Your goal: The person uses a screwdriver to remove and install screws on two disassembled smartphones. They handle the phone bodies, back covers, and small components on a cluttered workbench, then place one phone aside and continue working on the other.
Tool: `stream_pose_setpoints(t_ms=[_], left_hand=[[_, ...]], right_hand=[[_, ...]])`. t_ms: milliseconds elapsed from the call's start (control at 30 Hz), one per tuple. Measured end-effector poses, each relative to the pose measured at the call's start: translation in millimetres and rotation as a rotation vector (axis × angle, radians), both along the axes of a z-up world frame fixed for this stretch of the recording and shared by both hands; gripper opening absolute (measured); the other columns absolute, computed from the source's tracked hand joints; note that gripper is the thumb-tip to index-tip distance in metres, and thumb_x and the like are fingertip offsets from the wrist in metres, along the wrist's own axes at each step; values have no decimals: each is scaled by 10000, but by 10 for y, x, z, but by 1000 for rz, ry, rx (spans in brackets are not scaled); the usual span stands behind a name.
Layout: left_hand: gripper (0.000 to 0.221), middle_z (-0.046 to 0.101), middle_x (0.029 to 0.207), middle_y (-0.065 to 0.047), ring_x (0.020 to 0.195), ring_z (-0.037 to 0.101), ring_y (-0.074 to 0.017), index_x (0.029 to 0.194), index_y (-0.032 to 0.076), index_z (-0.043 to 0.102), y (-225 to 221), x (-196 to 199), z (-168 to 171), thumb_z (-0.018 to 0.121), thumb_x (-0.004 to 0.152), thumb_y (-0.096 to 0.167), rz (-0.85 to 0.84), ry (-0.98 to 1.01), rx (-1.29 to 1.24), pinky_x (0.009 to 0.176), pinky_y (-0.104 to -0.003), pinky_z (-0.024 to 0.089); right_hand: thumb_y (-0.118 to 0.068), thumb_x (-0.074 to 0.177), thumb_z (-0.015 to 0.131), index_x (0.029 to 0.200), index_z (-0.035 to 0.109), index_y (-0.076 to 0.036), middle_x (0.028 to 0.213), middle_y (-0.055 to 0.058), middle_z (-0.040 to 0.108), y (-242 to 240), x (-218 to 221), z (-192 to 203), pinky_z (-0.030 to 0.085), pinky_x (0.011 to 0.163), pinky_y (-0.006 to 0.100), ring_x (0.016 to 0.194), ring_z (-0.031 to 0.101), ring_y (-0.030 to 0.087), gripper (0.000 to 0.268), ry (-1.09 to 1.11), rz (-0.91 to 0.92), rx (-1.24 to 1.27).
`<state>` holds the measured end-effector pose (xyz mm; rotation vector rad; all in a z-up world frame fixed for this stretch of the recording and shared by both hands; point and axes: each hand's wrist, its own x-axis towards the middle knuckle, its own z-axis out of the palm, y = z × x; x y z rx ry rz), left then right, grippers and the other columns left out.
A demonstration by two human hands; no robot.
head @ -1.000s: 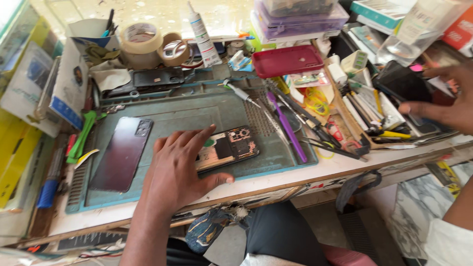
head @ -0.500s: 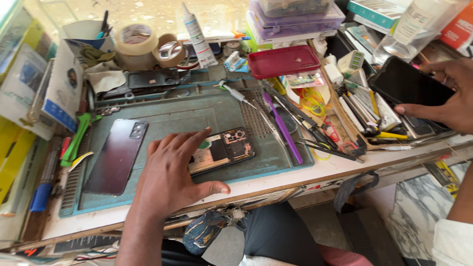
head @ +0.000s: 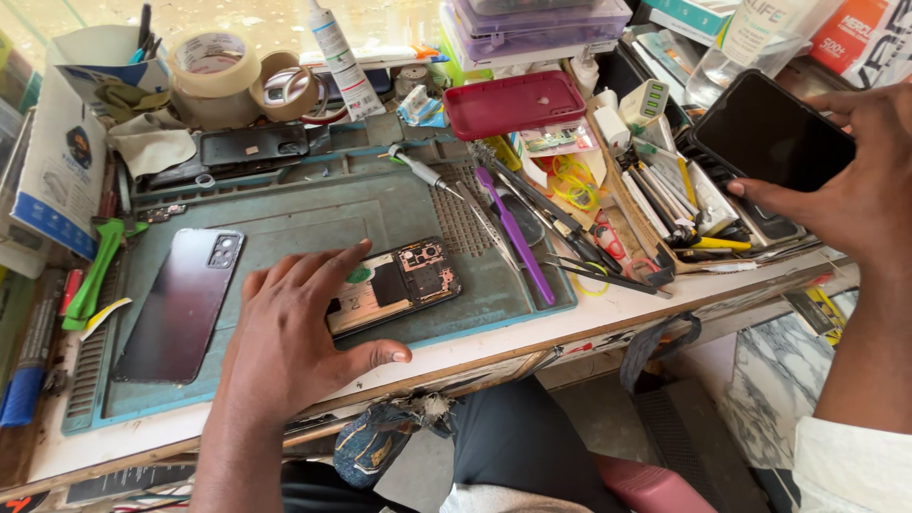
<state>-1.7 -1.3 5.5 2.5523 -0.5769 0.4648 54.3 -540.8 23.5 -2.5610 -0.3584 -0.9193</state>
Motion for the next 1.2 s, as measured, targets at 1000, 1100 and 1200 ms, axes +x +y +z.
stream_pose_setpoints(t_ms=[1000,1100,1200], left_hand=[[1024,687,1279,-106,1235,577,-310,1379,125,625,-21,-5,0,822,563,712,38,-4,12,1016,-459,378],[1005,682,1282,-109,1241,569,-321,1394,120,608,-21,5,-3,844,585,666,45,15,10,1011,-466,379],[977,682,1275,-118,1237,572,-326,1387,126,615,-25,8,-18,878,584,617,91,9,-21,1010,-477,385]], right_hand=[[-400,913,880,1250,717,-39,1169,161,660,191,-7,128,573,907,388,1045,658,245,519,-52,-94,-152],[-334,956,842,1181,734,-46,1155,163,689,812,-64,332,551,862,392,1043,678,264,381,-80,36,-72],[-256,942,785,1148,755,-67,1080,142,732,1537,-38,427,551,825,411,977,704,297,281,32,224,-96]])
